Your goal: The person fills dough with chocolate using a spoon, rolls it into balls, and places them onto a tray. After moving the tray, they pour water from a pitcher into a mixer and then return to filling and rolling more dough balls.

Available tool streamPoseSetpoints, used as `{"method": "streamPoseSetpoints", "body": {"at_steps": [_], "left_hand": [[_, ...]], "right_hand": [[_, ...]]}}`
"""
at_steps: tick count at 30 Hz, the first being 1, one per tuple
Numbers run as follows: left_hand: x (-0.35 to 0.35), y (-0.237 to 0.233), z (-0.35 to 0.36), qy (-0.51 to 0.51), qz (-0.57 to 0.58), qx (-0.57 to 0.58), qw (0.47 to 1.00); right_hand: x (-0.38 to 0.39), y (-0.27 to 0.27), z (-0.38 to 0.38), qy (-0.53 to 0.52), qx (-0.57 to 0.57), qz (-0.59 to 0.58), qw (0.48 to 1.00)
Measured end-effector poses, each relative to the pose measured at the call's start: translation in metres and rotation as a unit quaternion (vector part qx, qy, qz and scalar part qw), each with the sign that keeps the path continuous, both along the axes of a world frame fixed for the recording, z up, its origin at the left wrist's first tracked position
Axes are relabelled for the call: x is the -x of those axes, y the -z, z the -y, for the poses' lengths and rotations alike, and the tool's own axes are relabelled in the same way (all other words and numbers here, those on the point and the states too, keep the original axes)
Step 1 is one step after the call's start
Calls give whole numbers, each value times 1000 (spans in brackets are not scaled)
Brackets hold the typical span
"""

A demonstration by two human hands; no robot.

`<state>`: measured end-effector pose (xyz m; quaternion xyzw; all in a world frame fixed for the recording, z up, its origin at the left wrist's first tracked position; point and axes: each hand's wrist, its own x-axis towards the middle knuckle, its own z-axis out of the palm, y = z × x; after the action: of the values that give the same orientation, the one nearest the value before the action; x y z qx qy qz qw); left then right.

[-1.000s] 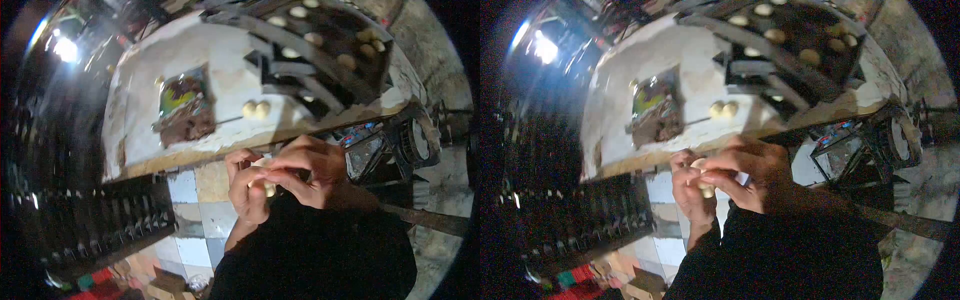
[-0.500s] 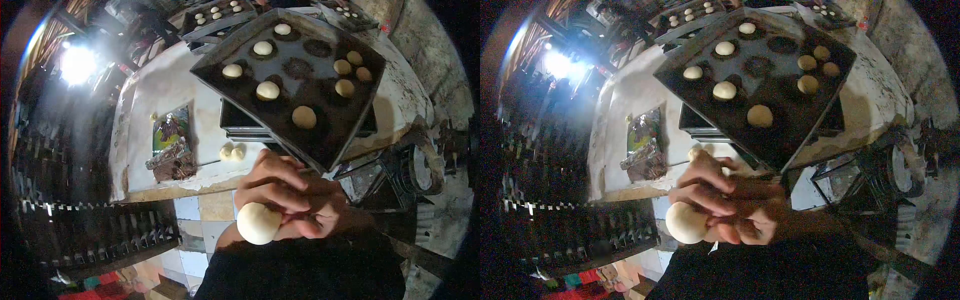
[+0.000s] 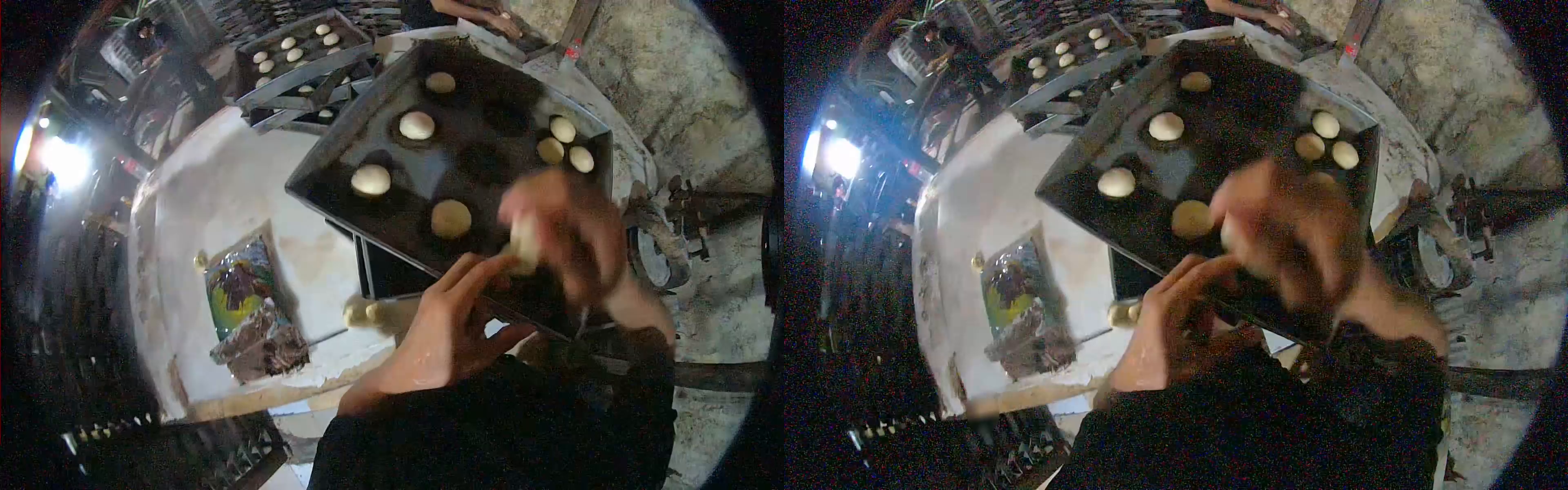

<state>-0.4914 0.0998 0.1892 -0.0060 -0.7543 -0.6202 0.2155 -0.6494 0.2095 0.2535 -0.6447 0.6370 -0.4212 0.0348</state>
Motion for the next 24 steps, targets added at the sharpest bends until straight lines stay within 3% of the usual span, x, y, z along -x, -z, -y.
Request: {"method": "streamPoseSetpoints", "body": {"at_steps": [1,3,4,5,6,7,8,11,12,15,18,20,21,22,23,24], "left_hand": [[-5,-13,11,-6,47,11,999],[-7,-6,30,2,28,51,998],[-8,-1,38,19,26,57,998],[-8,2,46,33,23,64,997],[-8,5,52,44,20,79,996],[-9,8,56,52,18,93,994],[-9,10,58,58,16,105,993],[-10,15,55,34,40,118,992],[-9,18,53,26,34,113,993],[-9,21,43,-18,26,130,991],[-7,12,35,-69,-21,208,975],[-8,4,27,-143,-65,254,954],[-15,-1,15,-170,-47,201,964],[-22,-6,2,-197,-32,145,969],[-21,4,-5,-227,-134,149,953],[-22,7,-19,-267,-137,171,938]], "right_hand": [[20,-4,14,91,-40,5,995],[71,27,55,185,-27,-26,982],[77,35,61,186,-176,-69,964],[86,57,62,171,-216,-157,948],[96,79,63,152,-246,-245,925],[105,107,61,115,-169,-376,904],[99,93,61,93,-253,-288,919],[100,50,61,148,-327,-96,929],[116,51,61,183,-204,-182,944],[129,28,34,298,-435,-337,780],[141,64,5,256,-335,-472,774],[134,47,7,287,-424,-413,753],[131,39,10,292,-466,-387,740],[134,42,3,295,-398,-356,792],[127,43,-7,267,-239,-245,901],[117,41,-18,189,-76,-226,953]]}}
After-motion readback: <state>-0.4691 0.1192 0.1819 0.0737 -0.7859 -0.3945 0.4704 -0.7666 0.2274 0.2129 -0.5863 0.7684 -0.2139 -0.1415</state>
